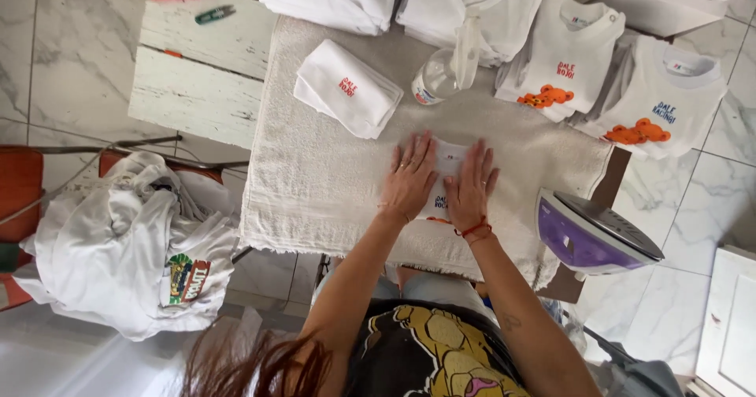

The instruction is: Ironing and folding white baby onesies on a towel-covered table in a factory setting.

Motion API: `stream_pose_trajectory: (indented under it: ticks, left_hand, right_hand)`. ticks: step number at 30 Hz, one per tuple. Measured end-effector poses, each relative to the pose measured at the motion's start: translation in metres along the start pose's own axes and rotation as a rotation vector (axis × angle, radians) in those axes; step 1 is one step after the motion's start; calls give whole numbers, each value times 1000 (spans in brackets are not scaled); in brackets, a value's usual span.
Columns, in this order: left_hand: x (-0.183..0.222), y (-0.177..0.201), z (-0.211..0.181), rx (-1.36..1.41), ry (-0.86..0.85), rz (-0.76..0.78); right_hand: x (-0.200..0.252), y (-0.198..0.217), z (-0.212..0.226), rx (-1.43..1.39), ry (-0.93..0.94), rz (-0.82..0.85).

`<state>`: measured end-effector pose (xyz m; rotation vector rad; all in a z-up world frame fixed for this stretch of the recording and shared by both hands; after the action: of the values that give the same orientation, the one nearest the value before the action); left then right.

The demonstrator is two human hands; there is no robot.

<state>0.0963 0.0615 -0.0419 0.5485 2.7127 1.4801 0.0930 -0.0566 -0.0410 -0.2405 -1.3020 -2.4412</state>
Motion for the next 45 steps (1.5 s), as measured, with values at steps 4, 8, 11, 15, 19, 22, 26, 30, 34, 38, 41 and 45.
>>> stream_pose_trajectory:
  ticks: [4, 8, 11, 15, 19, 22, 26, 30, 34, 38, 41, 45]
  left_hand:
    - [30, 34, 8, 310, 179, -276]
    - [40, -29, 35, 618, 759, 281]
    - [25, -46, 37, 719, 772, 417]
    - [19, 4, -3, 1121, 648, 240]
    - [-24, 101, -118, 1416, 453, 237]
    - [-70, 137, -206, 1520, 57, 319]
    - [-153, 114, -253, 1507, -71, 151]
    - [-218, 41, -239, 1246, 84, 86]
    - [-237, -30, -218, 1008, 268, 204]
    - [-241, -15, -227, 874, 141, 243]
    - [-234, 6, -227, 674, 84, 37]
    - [-192, 65, -204, 564, -18, -394]
  right_hand:
    - [27, 33, -3, -101, -84, -320]
    - [38, -3, -54, -527, -741, 10]
    - [29, 14, -34, -705, -820, 130]
    - [60, 93, 55, -1187, -714, 86]
    - [91, 193, 47, -1236, -146, -89]
    - [102, 284, 12, -1068, -277, -334]
    - [48, 339, -80, -990, -167, -308]
    - [-18, 299, -196, -955, -273, -299]
    - [-18, 270, -232, -751, -570, -351]
    - [0, 288, -192, -763, -450, -488]
    - [-2, 290, -205, -627, -479, -474]
    - [-4, 289, -221, -572, -525, -494]
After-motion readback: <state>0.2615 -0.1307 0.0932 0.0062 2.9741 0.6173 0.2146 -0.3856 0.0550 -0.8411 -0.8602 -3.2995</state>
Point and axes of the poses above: each hand's wrist, its own x-axis away from the middle knuckle, its own y-axis out of the back of the hand, z = x × y, the point moved 5 cm from there along -x, towards the middle knuckle, and after that the axes turned 15 degrees about z, right-handed, at the moved point
